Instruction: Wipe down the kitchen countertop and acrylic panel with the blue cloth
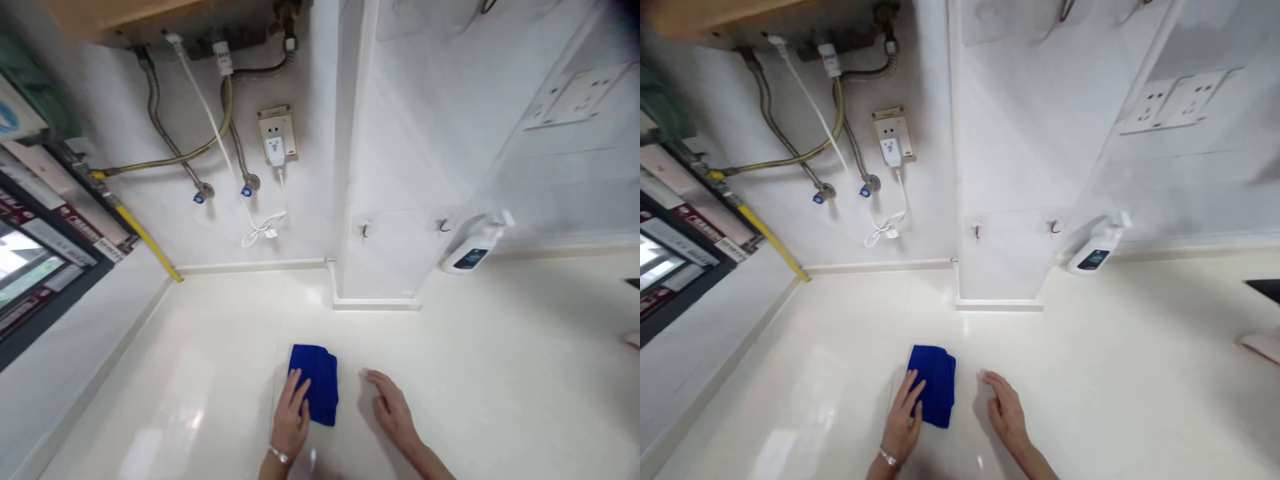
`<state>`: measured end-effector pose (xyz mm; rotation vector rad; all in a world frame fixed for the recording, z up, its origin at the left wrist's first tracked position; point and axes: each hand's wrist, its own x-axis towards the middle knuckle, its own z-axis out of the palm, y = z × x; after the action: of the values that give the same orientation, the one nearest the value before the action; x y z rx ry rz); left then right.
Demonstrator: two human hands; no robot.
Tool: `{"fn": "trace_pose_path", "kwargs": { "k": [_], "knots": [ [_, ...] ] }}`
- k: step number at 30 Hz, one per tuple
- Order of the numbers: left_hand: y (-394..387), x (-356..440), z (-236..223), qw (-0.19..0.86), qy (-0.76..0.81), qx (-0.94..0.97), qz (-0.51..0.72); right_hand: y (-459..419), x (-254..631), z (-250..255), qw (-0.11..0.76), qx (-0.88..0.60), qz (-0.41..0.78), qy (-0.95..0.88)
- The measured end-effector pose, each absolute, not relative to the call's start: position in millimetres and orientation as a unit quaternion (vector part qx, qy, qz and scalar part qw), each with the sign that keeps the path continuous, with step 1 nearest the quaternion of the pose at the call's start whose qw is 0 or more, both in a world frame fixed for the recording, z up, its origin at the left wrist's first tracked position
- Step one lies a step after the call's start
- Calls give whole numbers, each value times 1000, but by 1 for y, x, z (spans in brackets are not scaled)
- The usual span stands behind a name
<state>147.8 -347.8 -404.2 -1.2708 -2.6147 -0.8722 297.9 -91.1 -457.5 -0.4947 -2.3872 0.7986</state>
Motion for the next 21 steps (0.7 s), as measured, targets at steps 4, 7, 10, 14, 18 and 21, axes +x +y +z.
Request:
{"fn": "trace_pose_path", "kwargs": {
  "k": [4, 7, 10, 14, 18, 21],
  "knots": [
    [-441, 162, -409, 76, -937, -186, -285, -88, 251, -431, 209, -219, 339, -891],
    [-498, 188, -414, 84, -977, -18, -195, -99, 206, -411, 155, -176, 357, -904],
    [-522, 213, -414, 53, -988, 80, -117, -113, 171, -401, 95, -129, 358, -920],
    [-513, 227, -405, 35, -992, 101, -73, -118, 145, -401, -7, -112, 333, -936],
    [-504, 228, -399, 37, -991, 108, -73, -109, 131, -404, -96, -115, 322, -935],
    [-506, 231, -402, 44, -990, 107, -81, -108, 133, -398, -113, -119, 332, -929]
  ]
}}
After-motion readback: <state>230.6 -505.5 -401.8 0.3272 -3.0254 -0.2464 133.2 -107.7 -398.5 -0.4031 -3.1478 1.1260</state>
